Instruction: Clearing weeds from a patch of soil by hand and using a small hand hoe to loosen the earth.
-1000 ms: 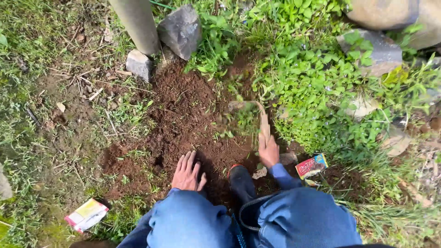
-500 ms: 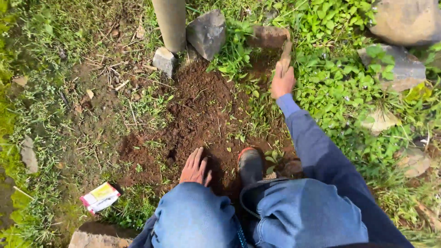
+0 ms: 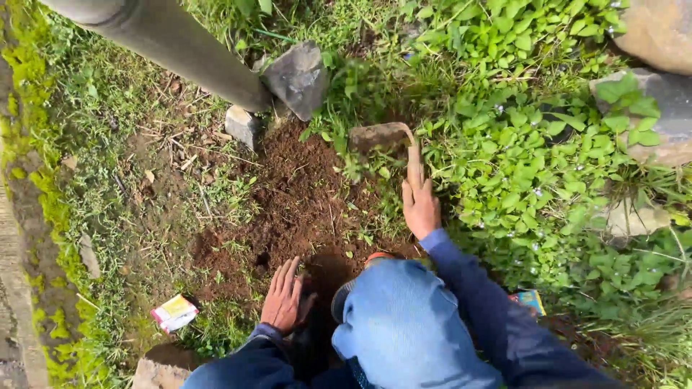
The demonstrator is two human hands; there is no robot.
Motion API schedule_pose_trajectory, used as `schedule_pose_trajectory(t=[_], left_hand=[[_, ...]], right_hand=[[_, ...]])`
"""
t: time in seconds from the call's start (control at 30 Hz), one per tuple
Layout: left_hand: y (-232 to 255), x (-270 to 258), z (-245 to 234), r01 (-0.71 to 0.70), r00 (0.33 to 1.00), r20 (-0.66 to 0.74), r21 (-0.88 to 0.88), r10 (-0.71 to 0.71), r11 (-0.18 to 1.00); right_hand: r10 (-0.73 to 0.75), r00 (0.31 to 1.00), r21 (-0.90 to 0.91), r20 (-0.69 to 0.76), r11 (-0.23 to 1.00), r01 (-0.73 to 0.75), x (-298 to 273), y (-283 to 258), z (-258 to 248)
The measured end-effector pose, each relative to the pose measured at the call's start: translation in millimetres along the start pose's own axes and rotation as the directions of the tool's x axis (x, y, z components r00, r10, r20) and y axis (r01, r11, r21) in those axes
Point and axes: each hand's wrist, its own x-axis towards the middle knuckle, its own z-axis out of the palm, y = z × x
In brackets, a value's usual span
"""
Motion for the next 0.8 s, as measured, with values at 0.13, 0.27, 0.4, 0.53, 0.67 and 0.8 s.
schedule_pose_trajectory(t=[0.13, 0.27, 0.4, 0.53, 0.67, 0.8], left_hand=[[-21, 67, -41, -0.072, 0.997, -0.031, -0.027, 0.071, 0.997], [-37, 109, -10, -0.057, 0.981, -0.185, 0.014, 0.058, 0.998], [-28, 119, -9, -0.304, 0.943, -0.14, 0.013, 0.302, 0.953], [-31, 113, -1, -0.312, 0.937, -0.165, -0.003, 0.307, 0.95], [-31, 122, 1, -0.332, 0.918, -0.244, -0.04, 0.313, 0.942], [-37, 125, -1, -0.396, 0.879, -0.312, -0.052, 0.362, 0.917]], right_hand=[[0.27, 0.963, 0.297, -0.002, 0.92, -0.257, 32, -35, -22], [0.171, 0.967, 0.408, -0.189, 0.909, -0.081, 118, -90, -35], [0.254, 0.967, 0.347, -0.035, 0.91, -0.227, 156, -148, -61], [0.284, 0.959, 0.296, -0.014, 0.917, -0.267, 65, -177, -82], [-0.085, 0.989, -0.284, -0.123, 0.958, 0.047, -24, -135, -80], [0.361, 0.924, -0.186, 0.126, 0.924, -0.335, -101, 38, 21]])
